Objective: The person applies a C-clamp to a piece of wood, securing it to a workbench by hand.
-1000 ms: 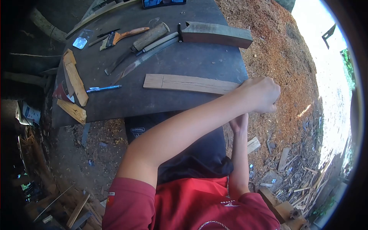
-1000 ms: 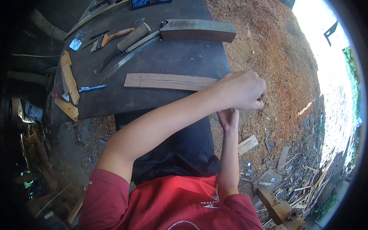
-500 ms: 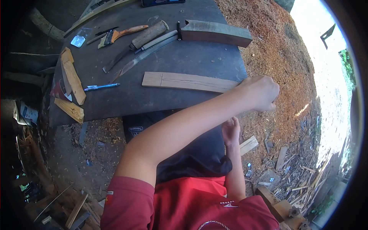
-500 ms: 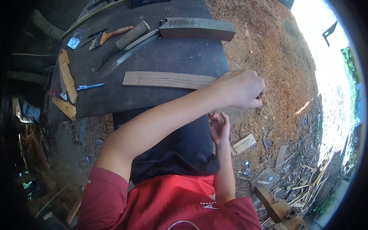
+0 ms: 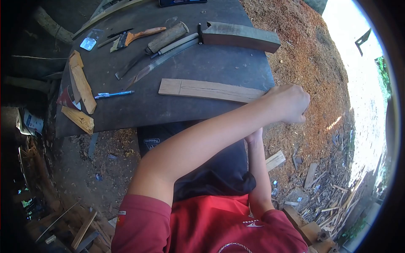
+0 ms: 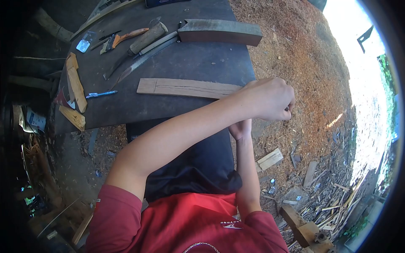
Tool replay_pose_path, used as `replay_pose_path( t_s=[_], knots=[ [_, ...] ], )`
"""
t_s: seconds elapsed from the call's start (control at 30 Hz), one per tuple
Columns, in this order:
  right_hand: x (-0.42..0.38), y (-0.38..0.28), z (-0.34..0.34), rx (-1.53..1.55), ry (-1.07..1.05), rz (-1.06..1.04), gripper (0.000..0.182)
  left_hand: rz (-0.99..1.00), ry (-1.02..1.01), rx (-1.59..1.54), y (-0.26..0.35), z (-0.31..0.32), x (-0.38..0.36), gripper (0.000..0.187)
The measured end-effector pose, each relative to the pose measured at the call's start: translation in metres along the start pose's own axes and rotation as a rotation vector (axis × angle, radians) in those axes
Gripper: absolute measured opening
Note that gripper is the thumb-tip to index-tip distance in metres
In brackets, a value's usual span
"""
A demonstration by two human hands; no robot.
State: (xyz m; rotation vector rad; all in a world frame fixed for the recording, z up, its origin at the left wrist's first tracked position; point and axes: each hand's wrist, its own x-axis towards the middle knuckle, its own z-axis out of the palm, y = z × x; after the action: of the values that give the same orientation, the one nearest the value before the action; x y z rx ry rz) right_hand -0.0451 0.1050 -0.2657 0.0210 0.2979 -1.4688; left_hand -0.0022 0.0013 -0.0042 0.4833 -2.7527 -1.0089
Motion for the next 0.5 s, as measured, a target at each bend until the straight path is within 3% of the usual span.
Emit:
replay_pose_path(
  t_s=[0.1, 0.33, 0.43, 0.5],
  knots=[
    [0.002, -0.012, 0.028, -0.031, 0.228, -0.097, 0.051, 0.017, 0.011, 0.015, -0.002, 0.003, 0.000, 0.020],
    [-0.016, -0.037, 0.035, -0.030, 0.217, -0.223, 0.052, 0.035, 0.030, 0.055, 0.000, 0.001, -0.002, 0.020],
    [-0.034, -0.038, 0.021, 0.090, 0.364, -0.240, 0.054, 0.014, 0.004, 0.058, 0.003, -0.004, -0.003, 0.020],
    [-0.045, -0.034, 0.017, 0.030, 0.389, -0.222, 0.044, 0.000, -0.009, 0.056, 0.004, -0.006, -0.005, 0.020]
  ],
)
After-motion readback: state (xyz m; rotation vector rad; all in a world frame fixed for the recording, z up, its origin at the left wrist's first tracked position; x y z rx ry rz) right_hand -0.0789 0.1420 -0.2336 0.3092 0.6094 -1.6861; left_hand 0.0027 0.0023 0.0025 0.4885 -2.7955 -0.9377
